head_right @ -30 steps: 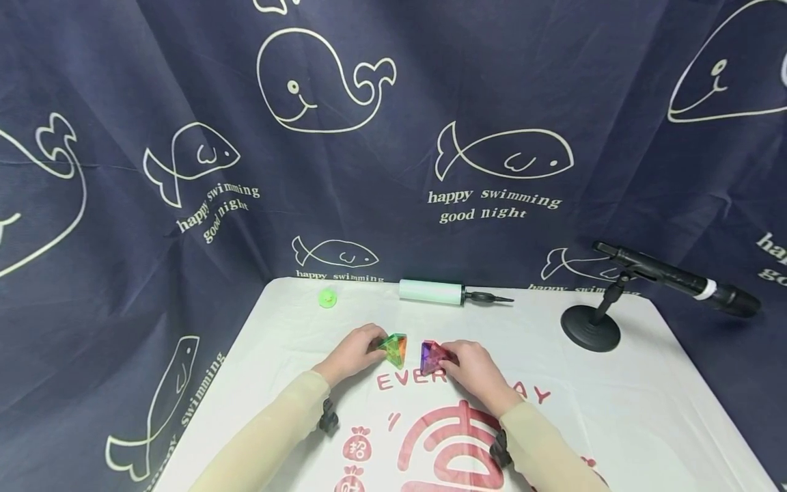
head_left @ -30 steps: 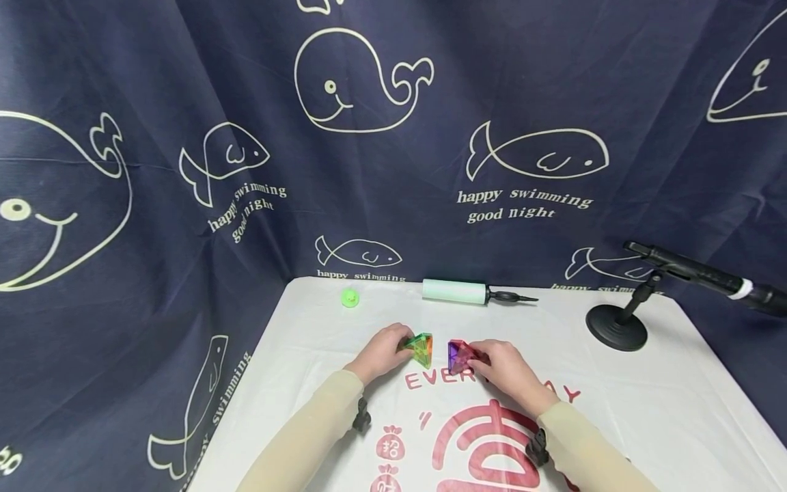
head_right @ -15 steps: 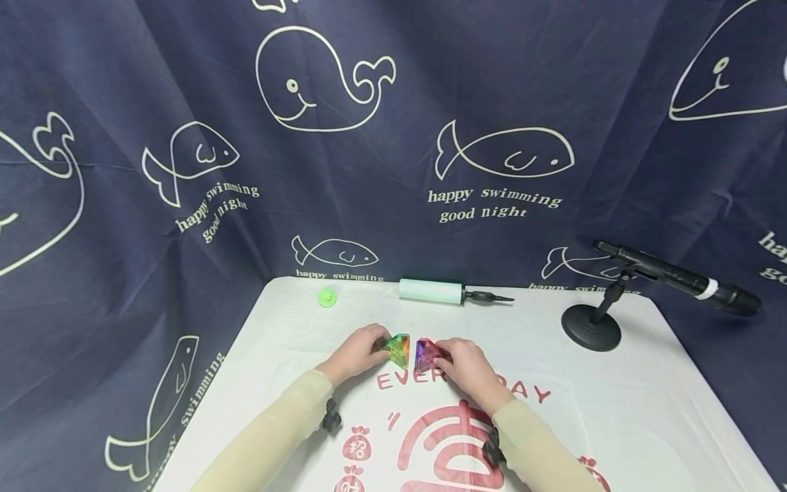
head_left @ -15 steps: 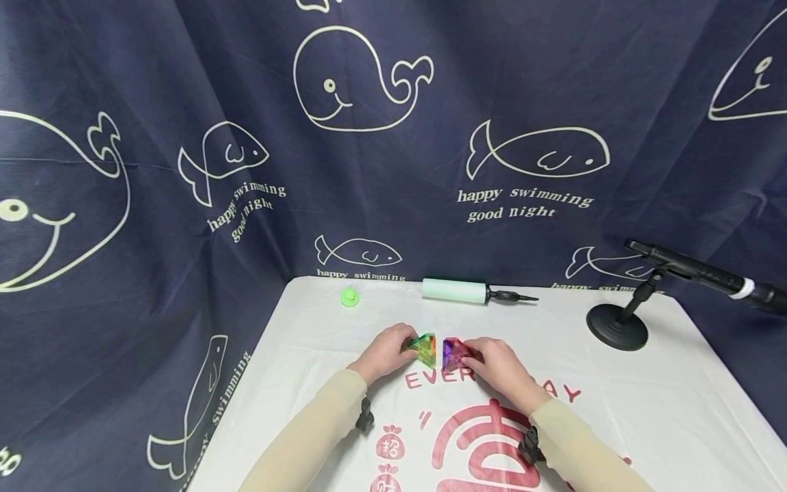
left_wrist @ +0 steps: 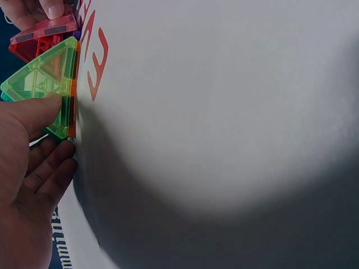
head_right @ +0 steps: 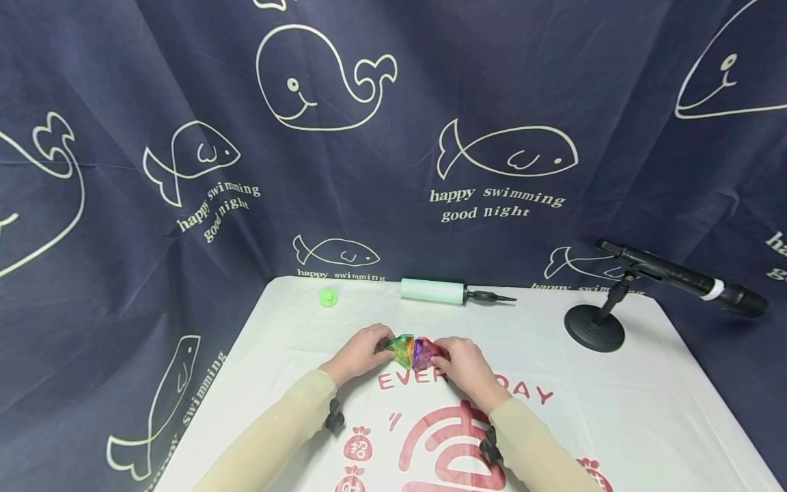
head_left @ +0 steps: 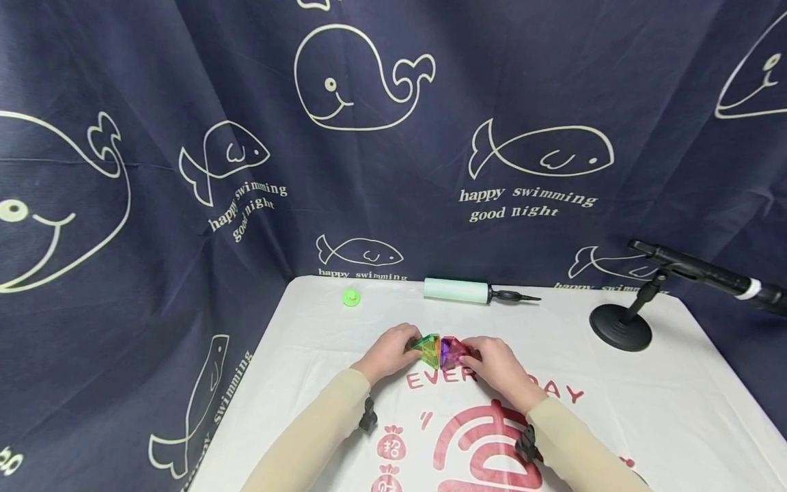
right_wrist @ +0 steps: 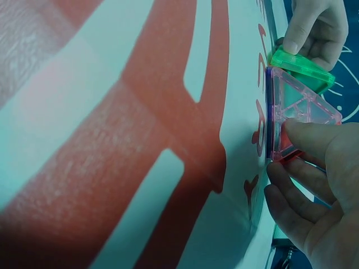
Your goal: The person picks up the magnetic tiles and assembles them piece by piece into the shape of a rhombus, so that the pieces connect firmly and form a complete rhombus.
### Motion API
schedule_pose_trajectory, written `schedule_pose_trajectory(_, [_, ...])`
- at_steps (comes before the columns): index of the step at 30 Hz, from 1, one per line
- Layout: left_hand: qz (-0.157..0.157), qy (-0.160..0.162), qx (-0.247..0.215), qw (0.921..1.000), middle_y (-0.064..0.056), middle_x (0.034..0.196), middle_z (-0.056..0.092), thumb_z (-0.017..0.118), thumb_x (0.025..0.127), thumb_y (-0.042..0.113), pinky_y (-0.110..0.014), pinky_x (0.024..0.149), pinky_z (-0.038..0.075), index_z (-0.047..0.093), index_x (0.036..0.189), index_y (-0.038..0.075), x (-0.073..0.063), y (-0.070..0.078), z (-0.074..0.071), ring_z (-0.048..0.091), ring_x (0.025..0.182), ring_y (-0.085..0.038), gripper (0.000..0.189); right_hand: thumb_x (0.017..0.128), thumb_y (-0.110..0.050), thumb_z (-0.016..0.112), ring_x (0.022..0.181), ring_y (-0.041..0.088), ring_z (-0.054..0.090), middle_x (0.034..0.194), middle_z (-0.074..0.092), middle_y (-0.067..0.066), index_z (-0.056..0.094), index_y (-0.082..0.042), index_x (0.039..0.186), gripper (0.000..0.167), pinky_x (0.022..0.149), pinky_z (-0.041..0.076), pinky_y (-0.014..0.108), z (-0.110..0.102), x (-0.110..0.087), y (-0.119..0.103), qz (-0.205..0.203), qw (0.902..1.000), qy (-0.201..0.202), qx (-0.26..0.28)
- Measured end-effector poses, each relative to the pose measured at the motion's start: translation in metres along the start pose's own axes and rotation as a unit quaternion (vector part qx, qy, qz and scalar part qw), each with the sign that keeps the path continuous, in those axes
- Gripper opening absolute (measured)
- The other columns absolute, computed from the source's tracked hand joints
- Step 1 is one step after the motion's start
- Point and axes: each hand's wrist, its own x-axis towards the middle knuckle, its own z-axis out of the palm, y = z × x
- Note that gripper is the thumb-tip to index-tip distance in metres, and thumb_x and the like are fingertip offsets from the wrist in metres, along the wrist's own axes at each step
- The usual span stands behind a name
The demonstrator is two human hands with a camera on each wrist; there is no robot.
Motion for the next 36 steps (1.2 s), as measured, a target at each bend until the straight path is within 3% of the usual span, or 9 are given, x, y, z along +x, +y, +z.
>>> schedule_pose_trajectory(24, [-0.004, 0.006, -0.02, 0.9998, 0.006, 0.1, 0.065, 0.073, 0.1, 0.024, -0.028, 0.084, 0.051, 0.072, 0.114, 0.016, -0.003, -0.003, 0.003, 0.057, 0.086, -0.006, 0.016, 0.092, -0.017, 0.082, 0.107, 0.031, 0.069, 0.112, 0.073, 0.011, 0.074, -0.003, 0.117, 0.029, 0.095, 0.053, 0.052, 0.002, -0.003, -0.002, -0.007, 0.9998, 0.018, -0.006])
schedule_pose_trajectory(36, [0.012, 0.016, -0.016, 0.9997, 0.006, 0.096, 0.064, 0.074, 0.099, 0.022, -0.028, 0.08, 0.05, 0.072, 0.11, 0.017, -0.003, -0.005, 0.006, 0.056, 0.083, -0.008, 0.012, 0.094, -0.017, 0.081, 0.106, 0.025, 0.067, 0.113, 0.068, 0.007, 0.073, -0.007, 0.121, 0.03, 0.094, 0.054, 0.049, -0.001, -0.001, -0.011, -0.001, 0.9997, 0.024, 0.003])
